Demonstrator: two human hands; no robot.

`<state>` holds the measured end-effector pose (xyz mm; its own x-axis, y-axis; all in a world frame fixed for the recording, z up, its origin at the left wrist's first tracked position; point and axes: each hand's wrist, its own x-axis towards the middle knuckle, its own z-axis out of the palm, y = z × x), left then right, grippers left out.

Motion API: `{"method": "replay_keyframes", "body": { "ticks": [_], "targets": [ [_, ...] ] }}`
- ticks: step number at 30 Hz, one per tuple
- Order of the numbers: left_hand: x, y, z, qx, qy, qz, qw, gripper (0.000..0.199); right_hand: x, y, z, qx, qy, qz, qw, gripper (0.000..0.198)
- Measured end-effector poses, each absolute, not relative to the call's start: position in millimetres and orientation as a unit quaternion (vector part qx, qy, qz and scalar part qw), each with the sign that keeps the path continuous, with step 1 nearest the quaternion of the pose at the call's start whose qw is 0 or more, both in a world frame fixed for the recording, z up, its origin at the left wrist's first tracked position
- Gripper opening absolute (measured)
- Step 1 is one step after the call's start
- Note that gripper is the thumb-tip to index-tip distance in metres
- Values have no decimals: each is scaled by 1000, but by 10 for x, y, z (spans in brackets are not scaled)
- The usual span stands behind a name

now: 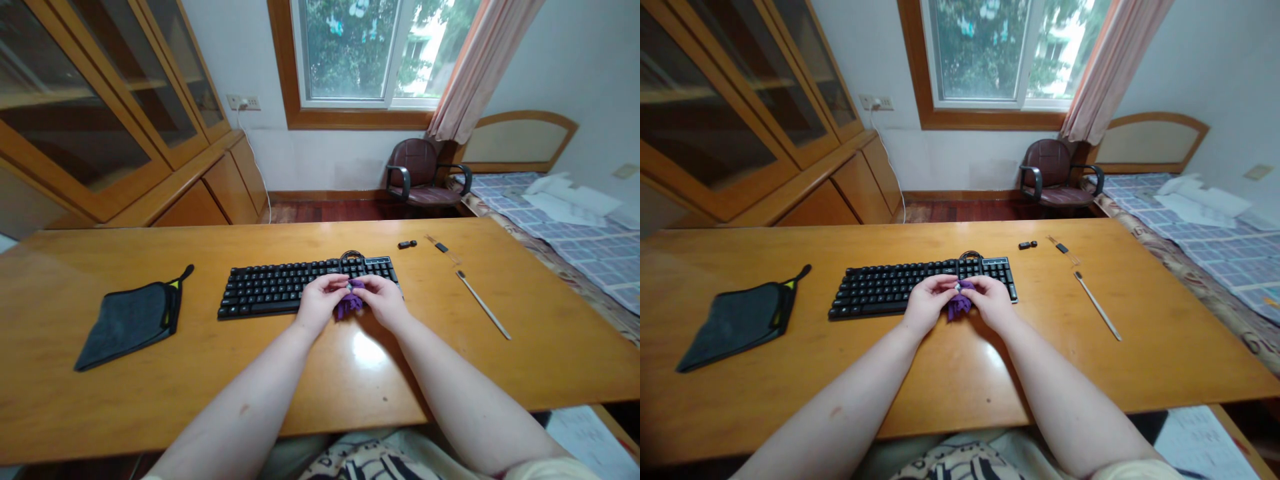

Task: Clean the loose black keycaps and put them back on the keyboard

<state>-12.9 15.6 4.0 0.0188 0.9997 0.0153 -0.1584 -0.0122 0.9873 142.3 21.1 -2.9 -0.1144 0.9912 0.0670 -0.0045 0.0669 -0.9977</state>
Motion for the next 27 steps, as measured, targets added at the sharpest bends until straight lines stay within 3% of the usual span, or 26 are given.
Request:
{"method": "replay_keyframes", "body": {
  "ticks": [18,27],
  "targets": [
    [-94,140,68,474,456,546,519,23,1391,172,13,-498,-611,394,474,13],
    [-81,141,48,489,447,541,517,30,1344,127,24,-476,-606,409,488,18]
  ]
}}
